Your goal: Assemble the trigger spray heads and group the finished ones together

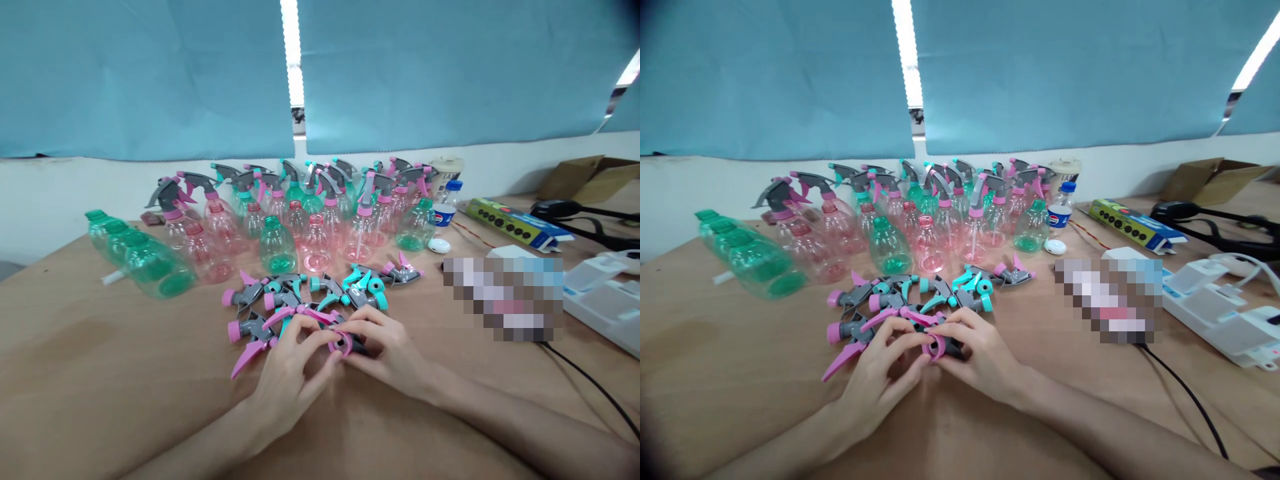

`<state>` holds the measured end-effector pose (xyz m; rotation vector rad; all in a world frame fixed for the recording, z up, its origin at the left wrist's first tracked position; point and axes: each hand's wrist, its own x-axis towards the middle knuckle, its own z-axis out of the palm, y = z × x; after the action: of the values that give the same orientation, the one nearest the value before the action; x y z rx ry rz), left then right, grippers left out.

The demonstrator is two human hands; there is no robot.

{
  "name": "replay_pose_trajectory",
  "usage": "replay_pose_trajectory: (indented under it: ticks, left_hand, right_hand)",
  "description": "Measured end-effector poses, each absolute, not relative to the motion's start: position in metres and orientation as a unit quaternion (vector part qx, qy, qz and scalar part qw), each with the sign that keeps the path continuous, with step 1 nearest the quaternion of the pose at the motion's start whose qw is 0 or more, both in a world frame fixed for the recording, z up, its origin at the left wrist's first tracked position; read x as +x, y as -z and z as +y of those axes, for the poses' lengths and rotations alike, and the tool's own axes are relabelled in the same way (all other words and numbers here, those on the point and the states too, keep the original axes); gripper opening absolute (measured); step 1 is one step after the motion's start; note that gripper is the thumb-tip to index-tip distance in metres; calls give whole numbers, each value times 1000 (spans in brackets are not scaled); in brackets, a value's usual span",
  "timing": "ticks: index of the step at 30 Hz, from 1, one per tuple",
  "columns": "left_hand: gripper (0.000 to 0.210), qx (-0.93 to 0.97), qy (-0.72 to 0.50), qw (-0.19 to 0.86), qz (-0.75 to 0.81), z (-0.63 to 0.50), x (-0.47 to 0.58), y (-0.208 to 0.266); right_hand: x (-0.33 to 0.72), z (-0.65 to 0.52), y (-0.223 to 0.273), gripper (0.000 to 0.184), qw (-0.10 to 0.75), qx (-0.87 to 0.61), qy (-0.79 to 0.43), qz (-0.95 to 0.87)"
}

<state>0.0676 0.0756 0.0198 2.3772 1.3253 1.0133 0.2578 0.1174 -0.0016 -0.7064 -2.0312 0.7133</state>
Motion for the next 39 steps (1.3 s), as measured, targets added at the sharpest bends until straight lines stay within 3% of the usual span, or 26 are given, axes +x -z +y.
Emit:
replay_pose_trajectory:
  ticks: [5, 12, 19, 25, 31, 36, 39]
  left_hand:
    - [9, 824, -327, 112, 450, 75, 67, -19]
    - [26, 835, -329, 127, 423, 76, 67, -20]
    - [13, 836, -305, 110, 443, 75, 65, -20]
    - [30, 837, -300, 116, 443, 76, 65, -17]
    - [15, 841, -293, 112, 440, 74, 64, -20]
    - [28, 837, -282, 131, 451, 76, 65, -17]
    - [21, 825, -288, 122, 471, 76, 65, -17]
  right_hand:
    - [258, 117, 1, 21, 422, -285, -288, -811]
    - [258, 118, 2, 22, 418, -292, -295, -808]
    - [259, 118, 5, 24, 414, -289, -284, -815]
    - [259, 119, 5, 24, 411, -299, -297, -809]
    - [260, 119, 5, 24, 400, -291, -291, -819]
    - [259, 119, 5, 25, 404, -301, -295, -812]
    - [259, 119, 5, 24, 401, -301, -296, -813]
